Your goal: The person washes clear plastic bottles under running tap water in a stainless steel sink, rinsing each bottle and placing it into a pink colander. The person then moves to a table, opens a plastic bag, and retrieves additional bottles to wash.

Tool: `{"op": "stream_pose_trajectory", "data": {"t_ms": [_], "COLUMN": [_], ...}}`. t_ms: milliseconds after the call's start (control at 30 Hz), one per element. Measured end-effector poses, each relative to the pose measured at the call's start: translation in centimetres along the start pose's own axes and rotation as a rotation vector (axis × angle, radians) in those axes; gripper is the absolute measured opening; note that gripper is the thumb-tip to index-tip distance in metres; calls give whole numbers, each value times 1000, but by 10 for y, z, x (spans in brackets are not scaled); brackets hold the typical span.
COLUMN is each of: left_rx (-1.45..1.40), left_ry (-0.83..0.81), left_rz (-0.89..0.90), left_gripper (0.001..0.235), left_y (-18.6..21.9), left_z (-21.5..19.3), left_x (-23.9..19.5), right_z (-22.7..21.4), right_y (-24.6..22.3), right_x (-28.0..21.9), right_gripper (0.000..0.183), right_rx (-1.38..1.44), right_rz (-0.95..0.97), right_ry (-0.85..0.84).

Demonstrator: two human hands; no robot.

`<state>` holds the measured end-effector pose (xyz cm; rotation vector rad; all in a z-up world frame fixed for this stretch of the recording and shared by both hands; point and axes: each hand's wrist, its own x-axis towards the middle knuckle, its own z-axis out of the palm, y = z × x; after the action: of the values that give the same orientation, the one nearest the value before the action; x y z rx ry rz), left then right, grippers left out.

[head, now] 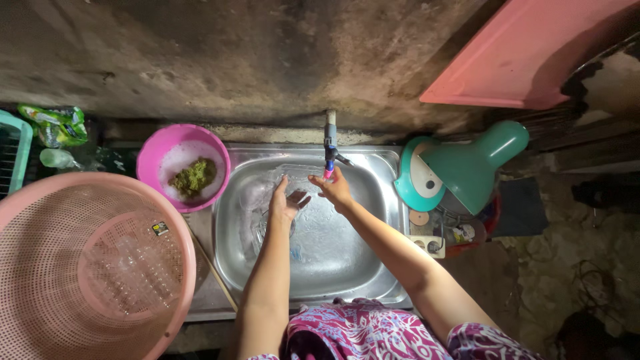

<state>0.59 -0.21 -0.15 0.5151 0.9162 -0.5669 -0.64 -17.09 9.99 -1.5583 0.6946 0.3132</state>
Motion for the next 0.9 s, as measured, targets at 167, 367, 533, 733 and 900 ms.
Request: {"op": "stream_pose_trajectory", "data": {"t_ms": [167, 367, 533, 733, 900], "left_rx": [92, 217, 428, 680, 848], "left_ry": [-122, -178, -179, -122, -168], "left_rz": [-124, -189, -68, 123, 376], "left_gripper": [72, 76, 75, 91, 100], "left_y": [-30, -61, -81, -99, -101], "left_z": [15, 21, 14, -1, 1], "left_x": [4, -8, -29, -56, -60], "right_z": [-21, -46, -68, -75, -72], "right_y": [13, 36, 60, 84, 86], "right_x": [-25, -66, -97, -103, -99], "right_gripper": [80, 84, 78, 83, 81], "right_rx": [16, 91, 28, -116, -103], "right_rz": [84, 183, 301, 344, 318], "right_ry": [106, 131, 13, -144, -174]}}
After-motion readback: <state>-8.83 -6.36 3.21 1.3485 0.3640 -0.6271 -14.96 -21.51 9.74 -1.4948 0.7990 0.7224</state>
